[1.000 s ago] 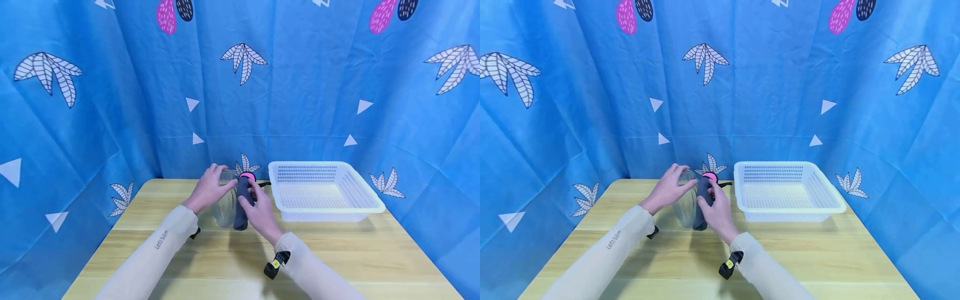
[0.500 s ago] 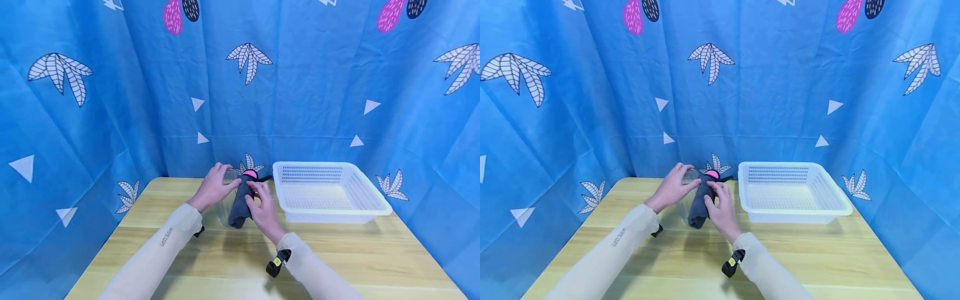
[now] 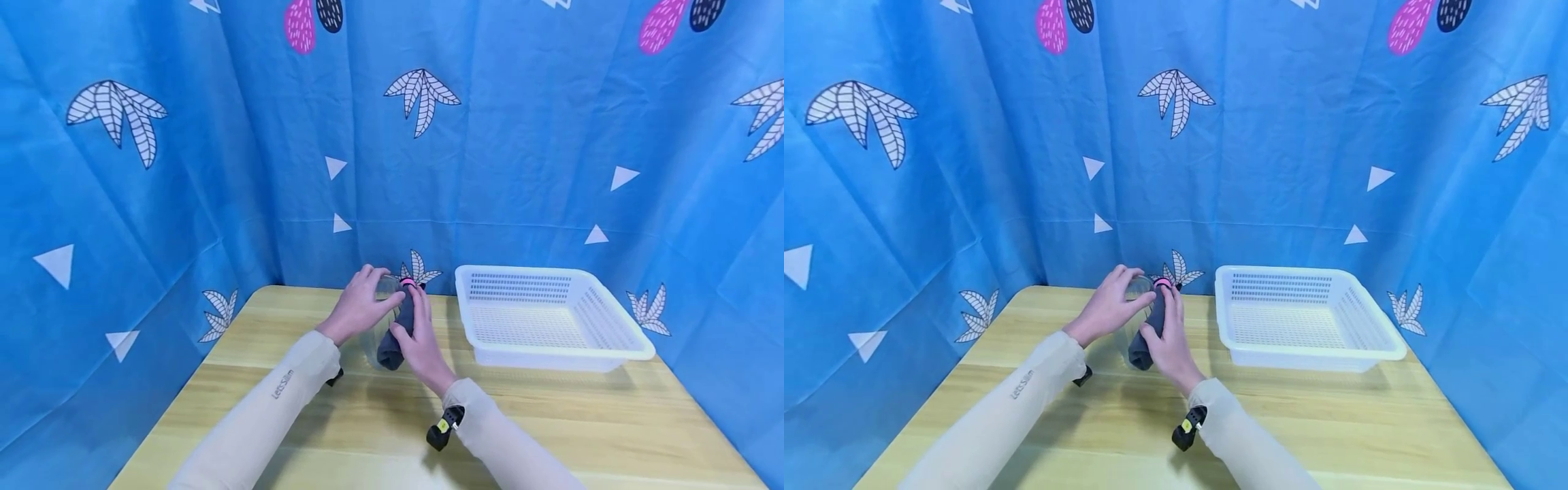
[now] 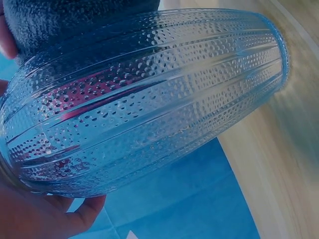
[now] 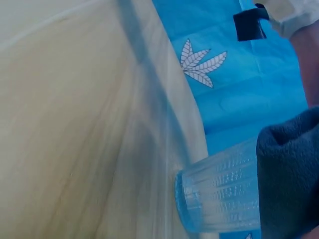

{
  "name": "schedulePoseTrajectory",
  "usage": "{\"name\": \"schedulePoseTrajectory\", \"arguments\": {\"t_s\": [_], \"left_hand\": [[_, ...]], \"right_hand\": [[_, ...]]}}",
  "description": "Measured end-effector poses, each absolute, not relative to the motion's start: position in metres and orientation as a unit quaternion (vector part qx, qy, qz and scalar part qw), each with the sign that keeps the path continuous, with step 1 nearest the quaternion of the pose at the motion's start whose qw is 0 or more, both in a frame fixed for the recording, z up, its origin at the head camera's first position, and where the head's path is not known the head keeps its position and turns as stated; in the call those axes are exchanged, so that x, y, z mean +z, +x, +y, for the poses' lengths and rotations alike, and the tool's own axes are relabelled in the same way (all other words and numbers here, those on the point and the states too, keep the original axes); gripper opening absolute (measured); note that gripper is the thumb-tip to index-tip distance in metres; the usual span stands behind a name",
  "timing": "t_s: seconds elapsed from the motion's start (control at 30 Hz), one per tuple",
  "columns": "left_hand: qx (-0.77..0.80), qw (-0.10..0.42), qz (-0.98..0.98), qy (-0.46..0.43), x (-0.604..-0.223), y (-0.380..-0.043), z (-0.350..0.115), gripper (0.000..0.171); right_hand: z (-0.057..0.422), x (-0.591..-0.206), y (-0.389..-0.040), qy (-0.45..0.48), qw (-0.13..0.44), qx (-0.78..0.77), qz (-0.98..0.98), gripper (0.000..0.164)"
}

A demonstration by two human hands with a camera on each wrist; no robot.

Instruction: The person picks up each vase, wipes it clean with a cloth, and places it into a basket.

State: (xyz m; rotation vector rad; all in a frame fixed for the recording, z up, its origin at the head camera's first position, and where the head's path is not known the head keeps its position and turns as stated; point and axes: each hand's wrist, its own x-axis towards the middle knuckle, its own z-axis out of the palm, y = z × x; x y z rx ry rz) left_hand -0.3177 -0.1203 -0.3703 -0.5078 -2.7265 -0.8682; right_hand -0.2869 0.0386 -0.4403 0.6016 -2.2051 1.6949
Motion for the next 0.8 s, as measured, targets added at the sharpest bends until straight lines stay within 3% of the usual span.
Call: {"name": "schedulePoseTrajectory", "arguments": {"t_s": [0.13,0.4,0.63,0.8], "left_hand": [[-0.3,0.123,-0.93,-0.175,-0.37,-0.318,-0.118,0.07],[-0.302,0.126,-0.927,-0.184,-0.374,-0.318,-0.118,0.068],[-0.315,0.125,-0.919,-0.201,-0.378,-0.321,-0.119,0.066],[-0.336,0.124,-0.907,-0.221,-0.376,-0.324,-0.122,0.07]], "right_hand": [[0.043,-0.445,-0.289,0.198,0.127,0.596,-0.767,0.083],[0.048,-0.478,-0.291,0.107,0.0,0.629,-0.77,0.081],[0.052,-0.47,-0.287,0.081,0.018,0.629,-0.773,0.078],[0.056,-0.445,-0.287,0.146,0.11,0.6,-0.779,0.081]]}}
